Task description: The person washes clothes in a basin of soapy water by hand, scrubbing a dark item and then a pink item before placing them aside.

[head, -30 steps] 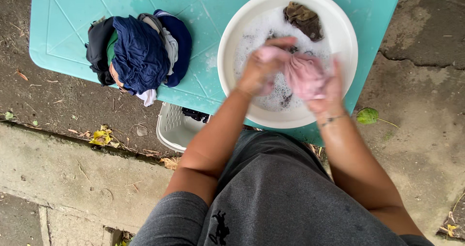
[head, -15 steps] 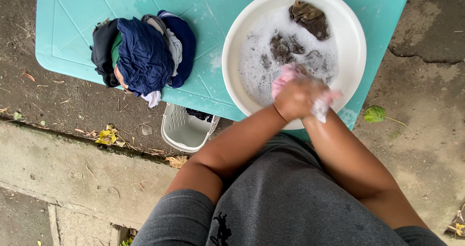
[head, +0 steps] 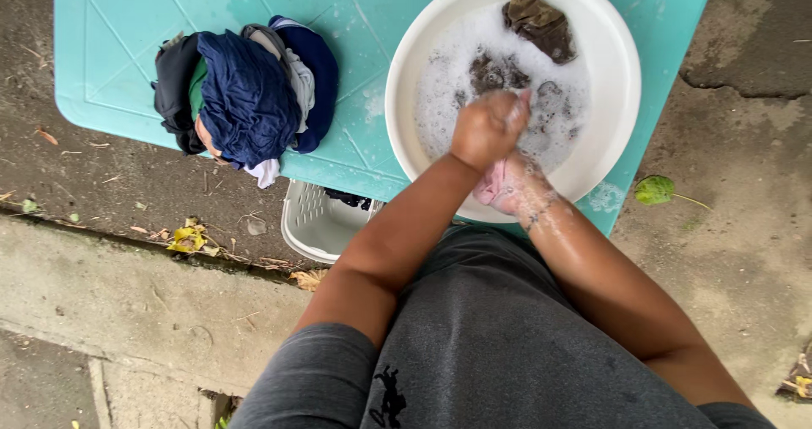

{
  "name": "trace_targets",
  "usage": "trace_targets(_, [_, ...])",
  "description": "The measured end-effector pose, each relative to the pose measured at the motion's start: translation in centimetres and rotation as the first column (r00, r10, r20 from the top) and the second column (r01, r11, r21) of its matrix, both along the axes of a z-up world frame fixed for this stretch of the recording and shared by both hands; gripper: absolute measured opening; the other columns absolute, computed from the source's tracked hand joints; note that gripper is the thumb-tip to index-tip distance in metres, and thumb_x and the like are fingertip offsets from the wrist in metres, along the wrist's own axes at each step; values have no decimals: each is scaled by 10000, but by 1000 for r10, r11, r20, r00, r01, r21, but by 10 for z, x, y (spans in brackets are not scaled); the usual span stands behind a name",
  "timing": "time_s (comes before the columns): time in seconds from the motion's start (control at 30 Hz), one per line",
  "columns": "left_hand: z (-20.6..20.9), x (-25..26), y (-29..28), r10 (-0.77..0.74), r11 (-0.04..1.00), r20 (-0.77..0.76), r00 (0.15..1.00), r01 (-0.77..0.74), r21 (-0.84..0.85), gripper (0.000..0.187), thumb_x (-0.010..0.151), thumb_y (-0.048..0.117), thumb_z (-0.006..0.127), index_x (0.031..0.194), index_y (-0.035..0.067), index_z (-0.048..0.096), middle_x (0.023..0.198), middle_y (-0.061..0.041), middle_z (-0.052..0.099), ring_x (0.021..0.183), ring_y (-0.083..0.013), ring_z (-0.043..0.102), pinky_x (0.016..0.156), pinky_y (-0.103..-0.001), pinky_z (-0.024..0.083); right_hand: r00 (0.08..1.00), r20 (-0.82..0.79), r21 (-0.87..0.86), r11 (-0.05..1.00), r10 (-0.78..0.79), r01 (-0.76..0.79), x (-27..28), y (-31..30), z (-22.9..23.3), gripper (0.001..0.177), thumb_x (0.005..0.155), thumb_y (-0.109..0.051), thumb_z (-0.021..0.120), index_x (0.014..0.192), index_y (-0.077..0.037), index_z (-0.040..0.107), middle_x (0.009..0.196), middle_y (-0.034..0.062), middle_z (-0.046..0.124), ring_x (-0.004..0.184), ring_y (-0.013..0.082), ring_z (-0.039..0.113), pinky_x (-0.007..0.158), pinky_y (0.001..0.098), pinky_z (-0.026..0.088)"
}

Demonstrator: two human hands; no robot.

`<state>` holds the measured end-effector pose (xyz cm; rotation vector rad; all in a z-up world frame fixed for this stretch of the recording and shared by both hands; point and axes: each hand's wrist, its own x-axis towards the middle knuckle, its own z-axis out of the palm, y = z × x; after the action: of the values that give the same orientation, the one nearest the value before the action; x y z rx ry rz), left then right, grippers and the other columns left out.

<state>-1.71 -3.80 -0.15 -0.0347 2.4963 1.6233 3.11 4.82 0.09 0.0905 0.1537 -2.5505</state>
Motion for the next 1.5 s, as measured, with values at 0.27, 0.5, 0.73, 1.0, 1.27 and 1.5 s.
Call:
trace_targets(0.27, [-44, 7, -8, -475, 850, -188, 860, 393, -351, 170, 904, 199, 693, 1060, 164, 750, 1092, -55, 726, 1025, -273, 711, 829, -445, 594, 988, 149, 236, 968, 51, -86, -7, 22, 0, 454, 980, -449, 599, 1233, -74, 644, 964, 54, 683, 803, 135, 644, 699, 274, 540])
trace_targets(0.5, [-45, -26, -90, -391, 302, 127, 912, 257, -918, 296, 913, 215, 538, 1166, 148, 677, 1248, -55, 652, 1178, -283, 607, 1017, -503, 449, 897, 439, 810, 458, -59, -366, -3, 70, -20, 472, 918, -312, 615, 1266, 1, 556, 1140, 170, 654, 1015, 262, 662, 942, 392, 550])
trace_targets(0.73, [-74, 24, -32, -495, 567, 412, 765, 644, -514, 407, 863, 227, 622, 1267, 178, 611, 1293, -89, 644, 1188, -283, 600, 981, -493, 446, 767, -270, 546, -563, 582, 620, 4, 48, -40, 539, 908, -118, 717, 1396, -69, 494, 1322, 228, 566, 1255, 341, 551, 1081, 449, 442])
trace_targets(1.0, [32, -24, -85, -693, 703, 526, 493, 622, 343, 400, 827, 402, 722, 1156, 175, 698, 968, -40, 755, 920, -196, 746, 882, -344, 611, 899, 41, 995, 68, 436, -78, -23, 99, -19, 354, 1054, -317, 548, 1157, -14, 698, 988, 200, 739, 915, 277, 738, 921, 459, 609])
trace_targets(1.27, [81, -52, -102, -478, 352, 7, 878, 185, 918, 262, 831, 124, 820, 657, 183, 633, 1000, -10, 708, 984, -159, 702, 840, -363, 617, 958, 286, 609, 770, 12, -192, -21, 92, 46, 430, 901, -382, 618, 1094, -14, 727, 1246, 242, 709, 1116, 339, 715, 913, 515, 590])
trace_targets(1.5, [48, 4, 7, -330, 860, -395, 857, 446, 248, 184, 890, 121, 819, 764, 93, 688, 830, -25, 708, 755, -131, 675, 764, -289, 586, 796, -39, 282, 757, -604, 589, 16, 9, -83, 376, 1046, -439, 606, 1094, -66, 622, 1057, 64, 653, 1118, 199, 681, 1145, 452, 605])
